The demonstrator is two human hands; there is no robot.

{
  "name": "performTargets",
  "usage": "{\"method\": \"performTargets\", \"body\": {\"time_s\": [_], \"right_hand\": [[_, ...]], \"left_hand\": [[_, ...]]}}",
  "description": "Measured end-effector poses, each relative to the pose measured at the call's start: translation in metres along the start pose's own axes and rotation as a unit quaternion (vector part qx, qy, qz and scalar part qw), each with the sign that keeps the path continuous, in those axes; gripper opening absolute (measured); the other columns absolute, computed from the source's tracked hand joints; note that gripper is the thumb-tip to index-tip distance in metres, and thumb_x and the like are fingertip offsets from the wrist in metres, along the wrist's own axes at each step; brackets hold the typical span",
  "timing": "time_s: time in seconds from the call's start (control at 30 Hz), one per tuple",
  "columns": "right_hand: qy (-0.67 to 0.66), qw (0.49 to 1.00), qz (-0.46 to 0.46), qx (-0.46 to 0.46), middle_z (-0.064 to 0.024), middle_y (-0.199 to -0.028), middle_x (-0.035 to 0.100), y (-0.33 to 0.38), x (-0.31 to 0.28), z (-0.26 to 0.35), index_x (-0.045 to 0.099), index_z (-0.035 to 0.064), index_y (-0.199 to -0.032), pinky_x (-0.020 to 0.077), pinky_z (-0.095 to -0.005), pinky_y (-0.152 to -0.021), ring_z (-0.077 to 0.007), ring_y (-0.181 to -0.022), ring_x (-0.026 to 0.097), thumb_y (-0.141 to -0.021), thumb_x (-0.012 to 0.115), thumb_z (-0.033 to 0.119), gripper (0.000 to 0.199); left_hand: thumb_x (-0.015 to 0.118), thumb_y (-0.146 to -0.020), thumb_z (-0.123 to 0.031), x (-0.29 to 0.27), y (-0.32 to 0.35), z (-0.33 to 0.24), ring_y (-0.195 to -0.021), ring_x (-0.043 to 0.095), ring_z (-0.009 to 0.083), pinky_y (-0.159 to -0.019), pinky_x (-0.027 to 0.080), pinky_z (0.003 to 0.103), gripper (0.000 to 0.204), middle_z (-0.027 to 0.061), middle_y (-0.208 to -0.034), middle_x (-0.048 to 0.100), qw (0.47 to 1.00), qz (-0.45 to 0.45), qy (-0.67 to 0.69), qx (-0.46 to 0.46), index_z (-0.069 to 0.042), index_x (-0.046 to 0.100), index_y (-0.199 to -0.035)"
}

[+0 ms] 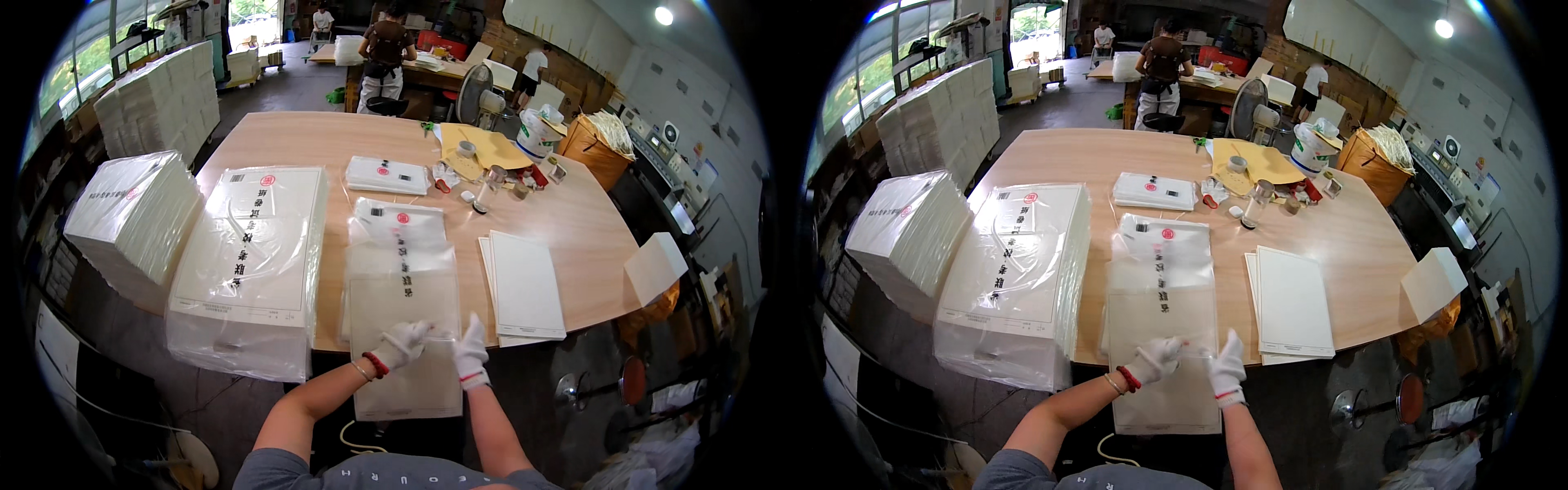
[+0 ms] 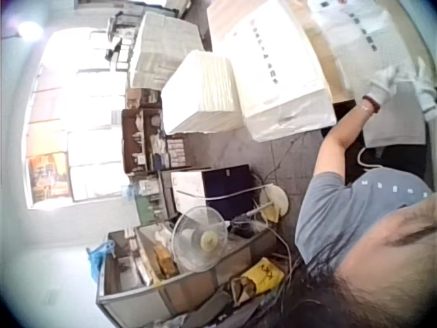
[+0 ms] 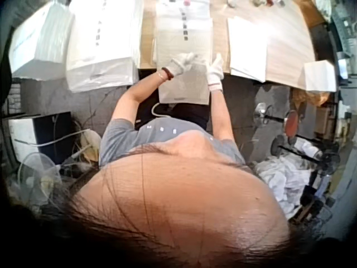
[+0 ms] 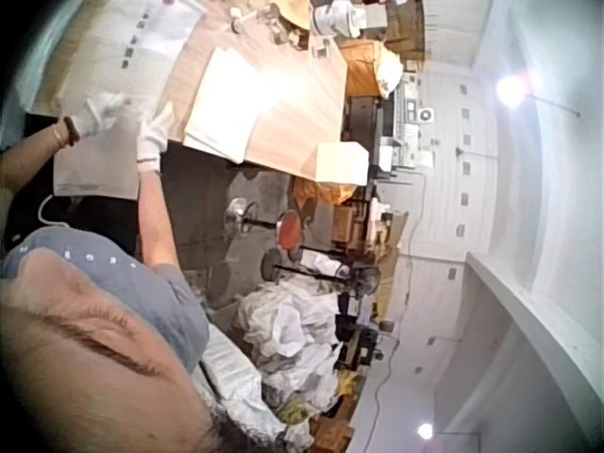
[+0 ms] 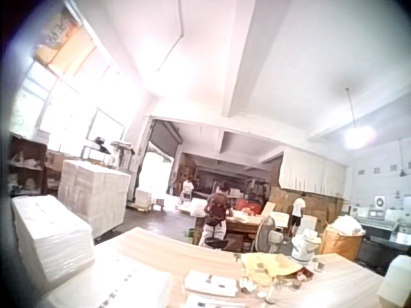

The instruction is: The person repeatedly picks up stacks of white paper documents, places them into clear plastic sleeves, and sets the sealed packages on the table. The process is repeated continuously with new stacks of paper and sleeves.

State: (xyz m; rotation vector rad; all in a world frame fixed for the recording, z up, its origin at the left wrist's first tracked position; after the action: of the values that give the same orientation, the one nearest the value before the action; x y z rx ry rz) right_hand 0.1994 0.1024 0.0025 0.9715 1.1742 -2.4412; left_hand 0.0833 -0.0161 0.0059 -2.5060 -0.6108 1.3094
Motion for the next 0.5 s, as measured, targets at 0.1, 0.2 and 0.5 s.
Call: {"method": "performTargets", "body": {"time_s": [0.1, 0.2, 0.5], "right_hand": [[0.045, 0.951, 0.262, 0.159, -0.0213, -0.099, 0.06, -0.022, 0.048, -0.004, 0.036, 0.011, -0.128, 0.0448, -0.049, -0.074, -0.0412, -0.089, 0.058, -0.085, 0.048, 0.048, 0.058], [0.094, 0.937, 0.317, 0.112, -0.0217, -0.088, 0.063, -0.031, 0.074, -0.033, 0.027, 0.0093, -0.134, 0.0441, -0.0528, -0.067, -0.0409, -0.08, 0.06, -0.087, 0.044, 0.039, 0.058], [0.079, 0.899, 0.416, 0.11, -0.0208, -0.078, 0.063, 0.016, 0.01, -0.002, 0.008, 0.0084, -0.142, 0.0432, -0.0551, -0.062, -0.0391, -0.068, 0.06, -0.084, 0.048, 0.023, 0.072]], "left_hand": [[0.058, -0.073, -0.006, -0.003, 0.021, 0.023, -0.082, 0.058, 0.0238, -0.075, 0.046, 0.035, 0.038, 0.0106, -0.098, 0.058, 0.955, -0.001, -0.281, 0.092, -0.006, 0.054, -0.11], [0.053, -0.075, 0.0, -0.047, 0.038, 0.059, -0.083, 0.055, 0.02, -0.077, 0.046, 0.032, 0.039, 0.0098, -0.106, 0.053, 0.935, -0.201, -0.292, -0.019, -0.003, 0.049, -0.114], [0.047, -0.078, 0.005, -0.045, 0.105, 0.09, -0.097, 0.053, 0.0222, -0.08, 0.046, 0.031, 0.043, 0.011, -0.109, 0.052, 0.87, -0.173, 0.243, -0.392, -0.001, 0.042, -0.12]]}}
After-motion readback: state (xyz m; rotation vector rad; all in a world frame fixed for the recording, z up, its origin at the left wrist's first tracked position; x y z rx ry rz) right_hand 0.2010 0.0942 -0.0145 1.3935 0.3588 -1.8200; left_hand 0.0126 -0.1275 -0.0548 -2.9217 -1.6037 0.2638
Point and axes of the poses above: each hand's wrist, its own y-axis away from the middle knuckle, its own x-axis out of the palm, z = x × y, the point moved 6 cm from there along -y, towards the middle knuckle
